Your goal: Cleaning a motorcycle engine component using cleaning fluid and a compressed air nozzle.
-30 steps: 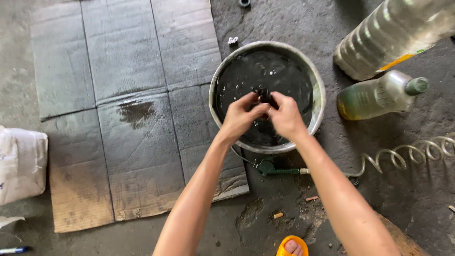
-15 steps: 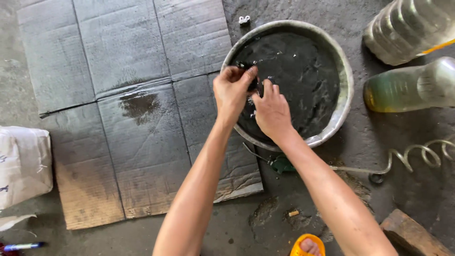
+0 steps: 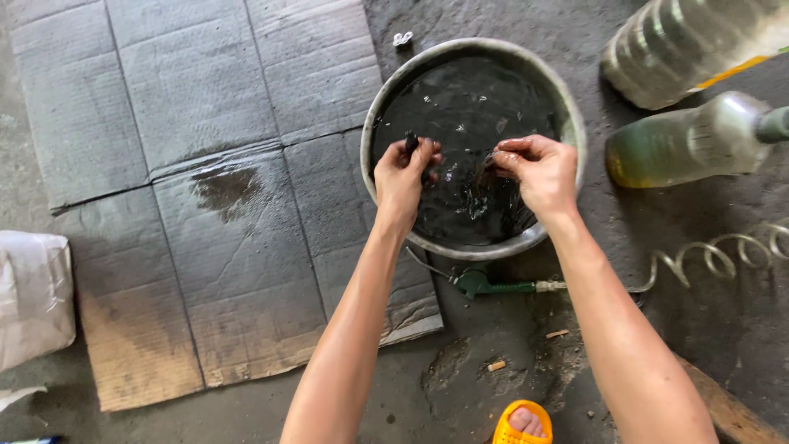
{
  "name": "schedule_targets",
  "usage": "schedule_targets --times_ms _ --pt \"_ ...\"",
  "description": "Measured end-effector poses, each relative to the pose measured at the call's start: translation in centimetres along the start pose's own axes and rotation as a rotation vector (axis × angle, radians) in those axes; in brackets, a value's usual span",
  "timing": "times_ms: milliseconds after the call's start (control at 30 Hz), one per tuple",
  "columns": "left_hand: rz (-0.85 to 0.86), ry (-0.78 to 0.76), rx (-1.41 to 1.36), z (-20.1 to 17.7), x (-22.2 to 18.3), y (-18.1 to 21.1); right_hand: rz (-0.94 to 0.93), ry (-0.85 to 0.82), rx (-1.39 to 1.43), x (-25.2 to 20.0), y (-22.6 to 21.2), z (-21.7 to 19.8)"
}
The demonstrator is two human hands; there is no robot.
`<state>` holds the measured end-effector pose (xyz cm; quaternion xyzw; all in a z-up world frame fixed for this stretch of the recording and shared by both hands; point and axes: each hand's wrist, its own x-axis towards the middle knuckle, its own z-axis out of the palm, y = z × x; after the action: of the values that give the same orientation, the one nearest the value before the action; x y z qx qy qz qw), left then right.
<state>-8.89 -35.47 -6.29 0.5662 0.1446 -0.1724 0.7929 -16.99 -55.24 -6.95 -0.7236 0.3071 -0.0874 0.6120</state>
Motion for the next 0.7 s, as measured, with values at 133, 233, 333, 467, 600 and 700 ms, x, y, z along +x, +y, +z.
schedule_targets --times_ms 133,233,333,467,600,700 --pt "0.034 -0.102 0.094 0.2 -1.0 -1.7 -0.007 -0.014 0.227 -0.1 -1.2 -2.1" --pt "0.101 -0.169 0.169 1.1 -1.7 -2.7 -0.038 0.010 0.163 -0.7 -2.4 -2.4" --pt "0.149 -0.216 0.253 1.8 -1.5 -3.4 -0.058 0.048 0.007 -1.4 -4.0 -1.4" --pt "0.388 -0.177 0.660 1.2 -2.1 -2.0 -0.016 0.173 -0.240 3.1 1.1 0.0" --pt "0.607 -0.315 1.135 -0.5 -2.2 -4.2 0.150 0.226 0.179 3.1 0.7 0.9" --pt "0.550 -0.353 1.344 -0.4 -2.1 -5.0 0.118 0.205 0.132 2.3 0.0 0.9"
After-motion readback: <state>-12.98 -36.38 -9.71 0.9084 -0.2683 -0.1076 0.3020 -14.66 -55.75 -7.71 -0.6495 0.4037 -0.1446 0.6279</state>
